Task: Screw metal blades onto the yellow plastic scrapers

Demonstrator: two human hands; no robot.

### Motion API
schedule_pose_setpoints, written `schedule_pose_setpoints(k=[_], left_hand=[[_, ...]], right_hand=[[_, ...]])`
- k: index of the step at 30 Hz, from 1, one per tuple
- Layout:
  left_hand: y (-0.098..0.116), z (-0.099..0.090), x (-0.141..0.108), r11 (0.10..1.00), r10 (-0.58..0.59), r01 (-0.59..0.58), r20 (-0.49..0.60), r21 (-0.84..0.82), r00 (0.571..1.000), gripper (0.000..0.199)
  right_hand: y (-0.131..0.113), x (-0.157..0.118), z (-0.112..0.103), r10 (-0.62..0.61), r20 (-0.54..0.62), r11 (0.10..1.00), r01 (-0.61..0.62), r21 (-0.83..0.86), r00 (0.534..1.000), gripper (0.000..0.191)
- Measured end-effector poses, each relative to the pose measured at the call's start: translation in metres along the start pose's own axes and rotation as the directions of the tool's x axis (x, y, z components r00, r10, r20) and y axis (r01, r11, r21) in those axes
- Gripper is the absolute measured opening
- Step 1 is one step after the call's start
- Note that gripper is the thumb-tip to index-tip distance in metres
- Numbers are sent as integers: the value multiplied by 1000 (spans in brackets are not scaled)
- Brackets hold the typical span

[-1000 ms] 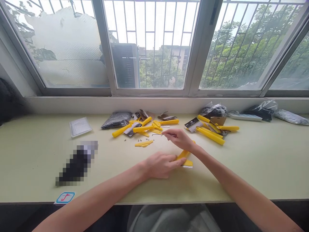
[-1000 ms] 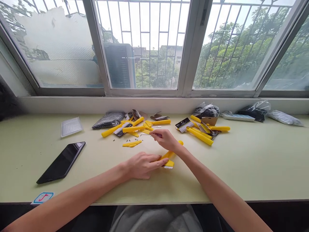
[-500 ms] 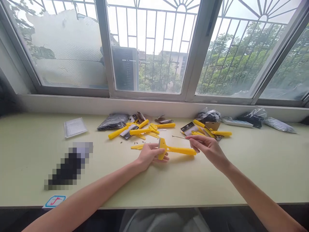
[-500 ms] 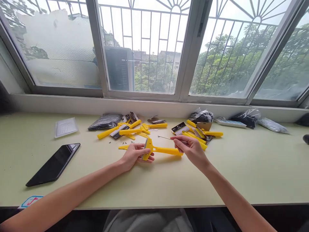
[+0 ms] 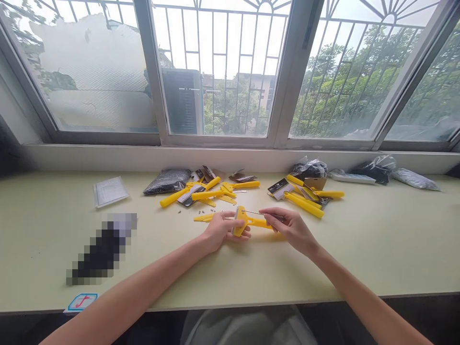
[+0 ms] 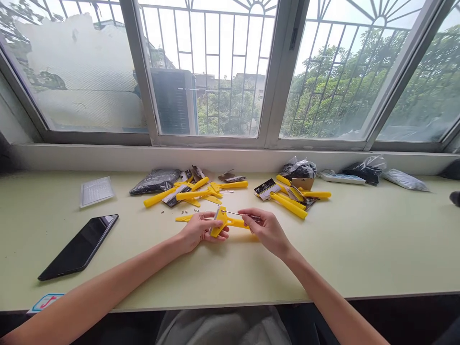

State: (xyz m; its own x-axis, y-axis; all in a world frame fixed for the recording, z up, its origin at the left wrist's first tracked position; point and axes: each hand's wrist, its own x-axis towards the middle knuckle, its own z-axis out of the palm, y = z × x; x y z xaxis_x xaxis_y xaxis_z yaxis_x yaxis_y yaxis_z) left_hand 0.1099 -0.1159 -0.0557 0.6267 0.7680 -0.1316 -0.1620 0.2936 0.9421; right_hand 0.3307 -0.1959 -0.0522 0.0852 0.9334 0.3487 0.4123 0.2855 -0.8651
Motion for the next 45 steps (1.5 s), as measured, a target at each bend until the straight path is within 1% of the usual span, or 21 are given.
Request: schedule_pose_setpoints(k=[3, 6, 8, 11, 14, 17, 19, 21, 23, 25, 27, 32, 35, 37, 40, 43, 45], left_hand=[[0, 1, 0, 1000, 11, -11, 9, 6, 1000, 48], [0, 1, 0, 1000, 16, -16, -4, 11, 1000, 48], [0, 2, -1, 1000, 9, -9, -16, 12, 1000, 47], [0, 1, -1, 1000, 7, -6, -18, 16, 1000, 45], [-1, 0, 0, 1000, 12, -11, -14, 23, 1000, 45], [-2, 0, 0, 1000, 9, -9, -9, 25, 1000, 48], [-3, 0, 1, 999, 10, -10, -10, 32, 1000, 50], [-3, 1, 0, 999, 20, -20, 1, 49, 1000, 51], [-3, 1, 0, 997, 34, -35, 26, 65, 999, 50], [-4, 0, 0, 996, 45, -48, 54, 69, 998, 50], [-4, 0, 0, 997, 40, -44, 58, 63, 998, 51], [-6, 0, 2, 996, 48, -54, 69, 76, 996, 52], [-6, 1, 1, 996, 59, -63, 58, 70, 997, 50], [-6, 2, 0, 995, 60, -63, 51, 73, 997, 48], [-6, 1, 0, 994, 65, -71, 69, 79, 996, 47], [-6, 0, 0, 994, 76, -81, 74, 68, 994, 49], [-6, 0, 0, 994, 80, -86, 78, 73, 994, 49]], right_hand=[[-1, -2, 2, -78, 64, 979, 88, -185, 995, 34], [-3, -5, 6, -162, 136, 897, 203, -394, 977, 29], [-4, -7, 10, -190, 140, 846, 234, -478, 972, 28], [-6, -10, 15, -207, 136, 806, 248, -538, 969, 26], [-8, -11, 16, -224, 115, 820, 251, -514, 968, 23], [-9, -10, 15, -231, 23, 861, 216, -460, 973, 18], [-10, -6, 14, -230, -38, 887, 193, -420, 972, 20], [-9, 2, 14, -236, -54, 905, 199, -376, 970, 25], [-7, 13, 15, -245, -20, 912, 223, -344, 969, 30], [-5, 24, 16, -242, 53, 913, 246, -326, 969, 35], [-3, 33, 17, -240, 107, 913, 261, -314, 965, 35], [3, 40, 21, -279, 146, 921, 307, -240, 949, 25], [5, 41, 24, -284, 172, 925, 316, -211, 943, 24], [3, 42, 25, -289, 172, 919, 323, -225, 942, 25], [-2, 44, 24, -318, 202, 885, 367, -287, 926, 25], [-4, 46, 22, -367, 285, 825, 452, -340, 885, 24], [-2, 47, 22, -388, 307, 806, 482, -344, 869, 23]])
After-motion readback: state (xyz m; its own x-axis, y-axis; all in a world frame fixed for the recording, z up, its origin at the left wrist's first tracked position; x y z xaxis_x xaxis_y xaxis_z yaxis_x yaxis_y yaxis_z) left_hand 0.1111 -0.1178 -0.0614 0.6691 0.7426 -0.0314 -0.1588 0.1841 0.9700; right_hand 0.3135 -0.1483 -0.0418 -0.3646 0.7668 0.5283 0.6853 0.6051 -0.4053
